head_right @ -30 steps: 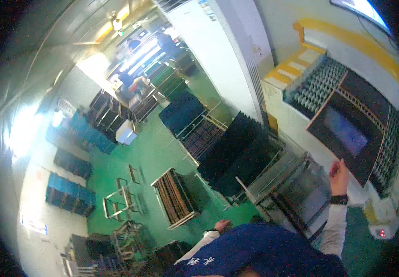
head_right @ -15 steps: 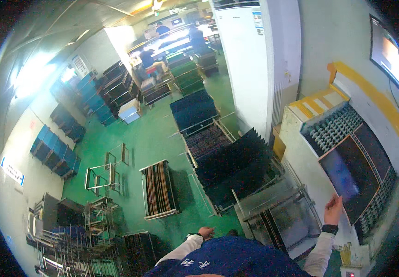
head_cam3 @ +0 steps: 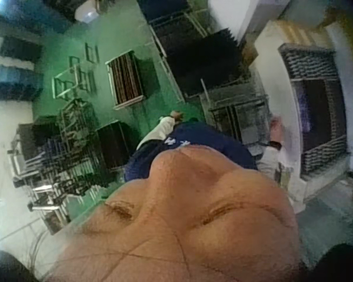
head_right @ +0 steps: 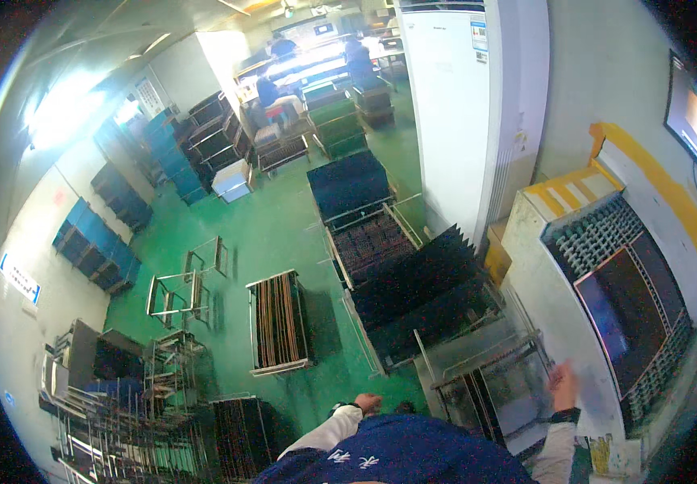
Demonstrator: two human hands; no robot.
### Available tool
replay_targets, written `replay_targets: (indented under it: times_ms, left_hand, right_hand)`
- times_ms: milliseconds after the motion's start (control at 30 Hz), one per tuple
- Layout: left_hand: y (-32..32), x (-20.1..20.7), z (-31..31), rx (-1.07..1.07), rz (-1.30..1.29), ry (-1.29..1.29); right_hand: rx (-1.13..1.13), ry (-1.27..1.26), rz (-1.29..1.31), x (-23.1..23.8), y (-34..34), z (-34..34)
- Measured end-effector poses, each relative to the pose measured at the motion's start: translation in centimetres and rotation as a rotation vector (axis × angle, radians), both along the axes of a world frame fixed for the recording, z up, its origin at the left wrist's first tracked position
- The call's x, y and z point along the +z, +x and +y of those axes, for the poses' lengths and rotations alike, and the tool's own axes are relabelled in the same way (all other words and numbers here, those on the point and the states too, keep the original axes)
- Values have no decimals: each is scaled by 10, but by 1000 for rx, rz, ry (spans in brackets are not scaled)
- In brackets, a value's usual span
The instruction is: The recorder takes glass panels from a rack and places them into a cleaning or processing machine, then resets the machine.
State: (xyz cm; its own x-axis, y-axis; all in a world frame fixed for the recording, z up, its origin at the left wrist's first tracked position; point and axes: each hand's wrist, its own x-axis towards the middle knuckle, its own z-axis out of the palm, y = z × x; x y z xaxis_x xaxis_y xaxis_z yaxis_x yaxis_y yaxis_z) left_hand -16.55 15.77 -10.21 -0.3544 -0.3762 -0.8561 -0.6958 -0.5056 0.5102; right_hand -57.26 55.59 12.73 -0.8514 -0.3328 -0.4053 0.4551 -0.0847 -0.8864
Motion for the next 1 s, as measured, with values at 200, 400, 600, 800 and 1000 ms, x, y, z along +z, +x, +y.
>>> replay_targets:
  times_ms: [200, 400, 600, 800, 1000]
  left_hand:
    - [9, -9, -2, -15, 40, 3]
    - [9, 10, -11, -134, -56, -78]
    - [16, 7, -18, -90, -29, -32]
    - [32, 1, -31, -30, -22, -2]
    - [43, -8, -47, 1, -24, 5]
  right_hand:
    - [501, 637, 231, -79, 93, -3]
    - [539, 897, 463, -104, 128, 5]
    - [346, 809, 367, -87, 148, -12]
    - [308, 511, 325, -68, 167, -27]
    - [274, 1121, 533, -82, 167, -25]
